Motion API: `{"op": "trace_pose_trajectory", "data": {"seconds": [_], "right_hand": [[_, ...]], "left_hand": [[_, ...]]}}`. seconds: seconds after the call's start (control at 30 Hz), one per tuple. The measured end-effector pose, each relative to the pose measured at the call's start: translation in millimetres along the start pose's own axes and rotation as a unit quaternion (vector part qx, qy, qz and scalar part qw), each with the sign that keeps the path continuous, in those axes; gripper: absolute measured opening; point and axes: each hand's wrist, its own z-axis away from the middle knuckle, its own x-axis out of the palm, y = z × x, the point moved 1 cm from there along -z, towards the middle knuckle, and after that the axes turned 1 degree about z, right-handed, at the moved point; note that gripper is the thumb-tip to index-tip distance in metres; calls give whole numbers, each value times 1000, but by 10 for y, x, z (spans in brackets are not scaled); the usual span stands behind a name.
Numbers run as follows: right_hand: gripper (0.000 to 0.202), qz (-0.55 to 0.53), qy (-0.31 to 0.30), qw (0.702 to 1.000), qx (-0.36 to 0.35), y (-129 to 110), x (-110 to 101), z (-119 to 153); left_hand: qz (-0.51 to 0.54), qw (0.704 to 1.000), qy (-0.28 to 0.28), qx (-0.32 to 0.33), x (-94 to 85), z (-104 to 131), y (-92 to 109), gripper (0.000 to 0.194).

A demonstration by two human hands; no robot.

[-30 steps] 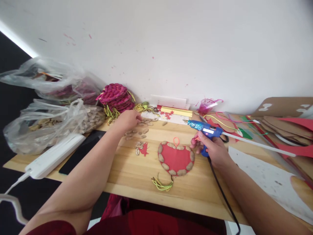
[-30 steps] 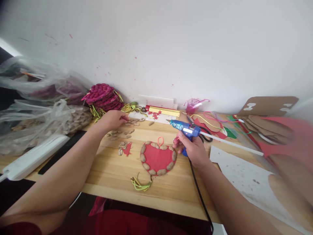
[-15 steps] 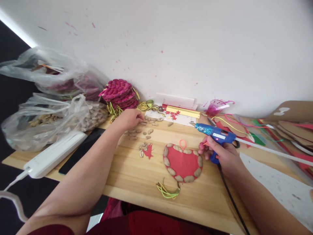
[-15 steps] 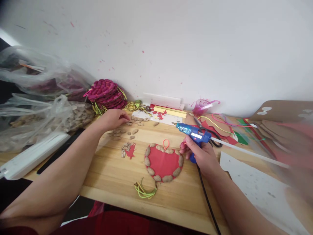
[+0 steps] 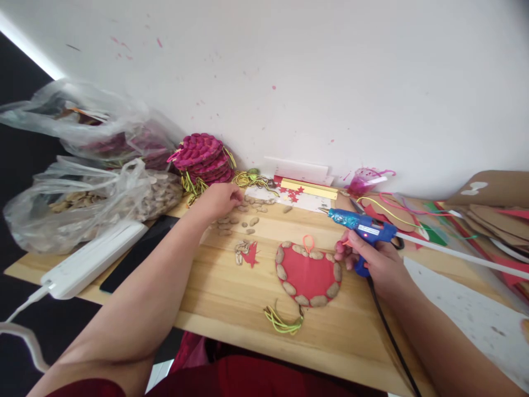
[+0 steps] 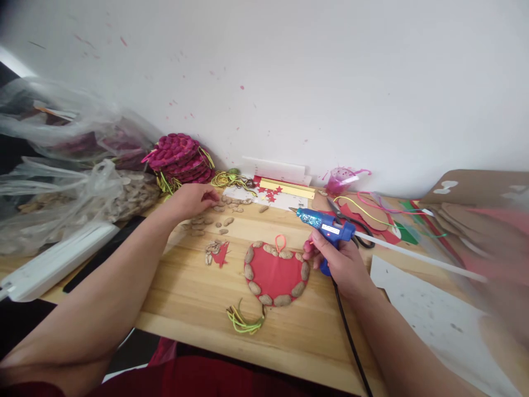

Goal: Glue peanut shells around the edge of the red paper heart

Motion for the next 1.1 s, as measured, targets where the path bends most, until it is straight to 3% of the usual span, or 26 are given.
{"op": "trace_pose_trajectory", "data": {"seconds": [0.23,0.73,0.9,1.0,1.1], "right_hand": [[39,8,1,1000,-8,20,-17,-9],[41,0,-5,1000,-3,-33,23,39],[40,6,-6,1000,4,-12,4,36],[39,11,-7,1000,0,-4,0,35],[40,17,-11,1000,-5,-1,2,32]], "left_hand": [[-6,1000,27,8,-72,10,-25,20],[-15,1000,-4,18,36,-34,-21,23],[1,1000,-7,8,-42,-8,-27,19],[40,998,-39,27,-142,77,36,18],[81,983,-147,81,-190,191,170,19]]}}
